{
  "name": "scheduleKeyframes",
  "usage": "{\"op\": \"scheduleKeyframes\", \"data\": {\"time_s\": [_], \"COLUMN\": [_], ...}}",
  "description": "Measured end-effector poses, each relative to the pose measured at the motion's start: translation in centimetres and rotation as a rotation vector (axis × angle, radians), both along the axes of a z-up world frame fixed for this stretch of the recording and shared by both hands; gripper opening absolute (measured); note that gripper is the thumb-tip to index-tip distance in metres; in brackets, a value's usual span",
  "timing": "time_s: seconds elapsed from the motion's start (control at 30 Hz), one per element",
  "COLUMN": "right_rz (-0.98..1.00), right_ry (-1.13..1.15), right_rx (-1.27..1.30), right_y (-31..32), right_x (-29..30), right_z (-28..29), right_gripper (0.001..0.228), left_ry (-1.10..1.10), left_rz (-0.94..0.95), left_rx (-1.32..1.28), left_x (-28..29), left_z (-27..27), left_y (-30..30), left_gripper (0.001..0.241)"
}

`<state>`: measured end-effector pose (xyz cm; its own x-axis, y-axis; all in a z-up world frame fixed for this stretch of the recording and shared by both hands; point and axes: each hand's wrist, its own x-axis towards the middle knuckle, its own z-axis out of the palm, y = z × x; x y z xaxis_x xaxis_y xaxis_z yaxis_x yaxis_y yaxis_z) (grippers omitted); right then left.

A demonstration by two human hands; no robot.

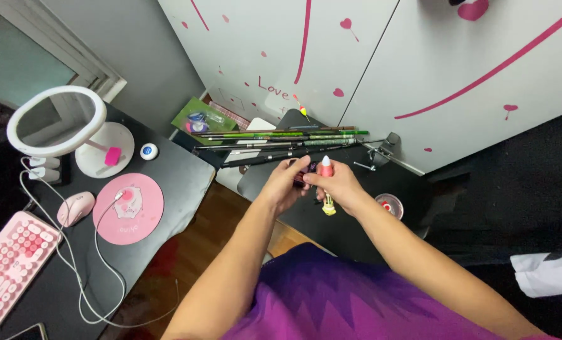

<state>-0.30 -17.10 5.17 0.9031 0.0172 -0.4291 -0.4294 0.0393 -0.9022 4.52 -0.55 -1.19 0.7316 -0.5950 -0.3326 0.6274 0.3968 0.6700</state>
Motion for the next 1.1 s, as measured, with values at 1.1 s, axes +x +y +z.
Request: {"op": "scheduleKeyframes", "data": {"time_s": [1.1], "right_rz": [-0.057], "right_ry": [0.141], "right_rx": [0.014], "right_y": [-1.1], "right_x": [-0.7], "right_z": [-1.1], "right_gripper": [0.026], "left_ry": [0.215], "left_rz": [-0.021], "left_rx": [0.193], "left_x": [-0.4], "left_z": [1.2], "left_y": [1.0], "left_gripper": [0.033]}}
